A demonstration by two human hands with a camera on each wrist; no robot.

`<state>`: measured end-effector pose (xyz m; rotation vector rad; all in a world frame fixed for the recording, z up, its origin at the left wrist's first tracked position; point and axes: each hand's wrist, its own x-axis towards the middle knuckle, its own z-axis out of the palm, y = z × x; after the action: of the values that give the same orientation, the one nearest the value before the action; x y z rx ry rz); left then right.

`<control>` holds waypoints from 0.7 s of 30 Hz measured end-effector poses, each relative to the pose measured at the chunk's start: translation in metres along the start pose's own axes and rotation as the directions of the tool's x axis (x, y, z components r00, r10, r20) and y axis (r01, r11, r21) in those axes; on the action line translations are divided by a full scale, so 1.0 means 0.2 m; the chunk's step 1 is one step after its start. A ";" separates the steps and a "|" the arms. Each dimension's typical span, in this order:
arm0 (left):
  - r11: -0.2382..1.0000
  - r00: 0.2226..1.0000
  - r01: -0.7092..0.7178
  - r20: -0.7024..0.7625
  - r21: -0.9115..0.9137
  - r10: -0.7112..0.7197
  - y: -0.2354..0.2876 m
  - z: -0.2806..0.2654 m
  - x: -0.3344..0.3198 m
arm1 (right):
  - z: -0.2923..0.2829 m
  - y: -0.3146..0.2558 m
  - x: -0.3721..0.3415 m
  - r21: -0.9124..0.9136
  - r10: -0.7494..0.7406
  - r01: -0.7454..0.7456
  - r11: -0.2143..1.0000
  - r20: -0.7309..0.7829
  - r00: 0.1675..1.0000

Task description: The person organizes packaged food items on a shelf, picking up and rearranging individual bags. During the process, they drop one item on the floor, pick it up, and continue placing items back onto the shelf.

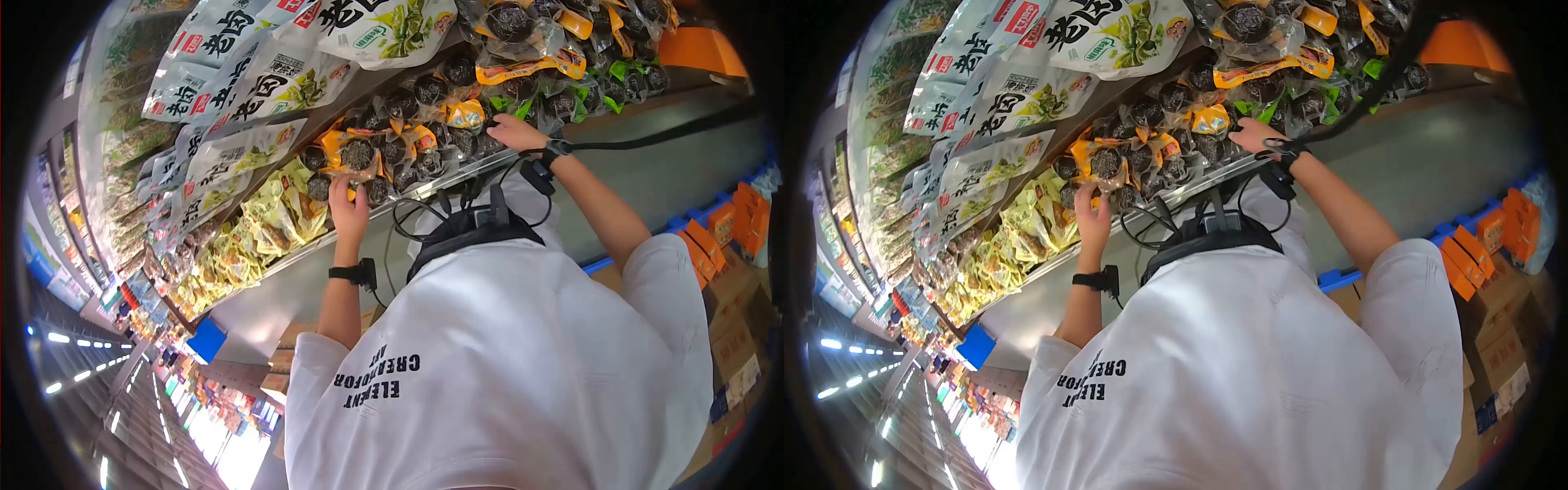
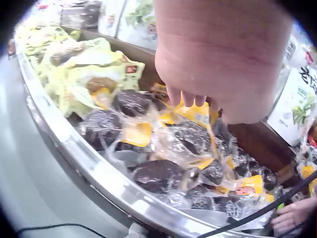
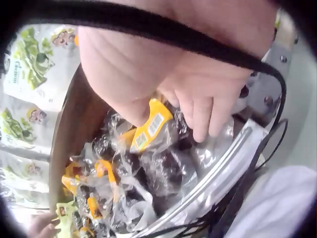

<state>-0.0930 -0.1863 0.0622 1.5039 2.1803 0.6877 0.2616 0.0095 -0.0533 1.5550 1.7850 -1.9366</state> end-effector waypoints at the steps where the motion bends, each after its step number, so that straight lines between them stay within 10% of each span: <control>1: 1.000 1.000 0.004 -0.006 0.012 -0.004 -0.03 -0.03 -0.10 | 0.04 0.04 0.05 0.003 -0.010 0.010 1.000 0.009 1.000; 5: 0.978 0.975 0.203 -0.108 0.052 -0.197 -0.06 -0.10 -0.42 | 0.07 0.05 0.13 0.453 0.140 -0.203 0.868 0.168 0.976; 8: 0.904 0.897 0.424 -0.158 0.046 -0.413 -0.07 -0.15 -0.68 | 0.06 0.26 0.28 0.722 -0.214 -0.218 0.656 0.454 0.865; 15: 0.733 0.722 0.678 -0.228 0.050 -0.653 0.02 -0.11 -1.28 | 0.07 -0.05 0.15 0.523 0.106 -0.219 0.824 0.237 0.966; 21: 0.557 0.541 0.828 -0.168 -0.066 -0.824 0.08 -0.09 -1.63 | 0.10 -0.02 0.20 0.579 0.039 -0.119 0.806 0.148 0.988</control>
<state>0.0179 -0.4904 0.1021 0.2365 2.6579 0.4473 0.2286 0.0166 -0.0816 1.5539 1.0862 -2.6373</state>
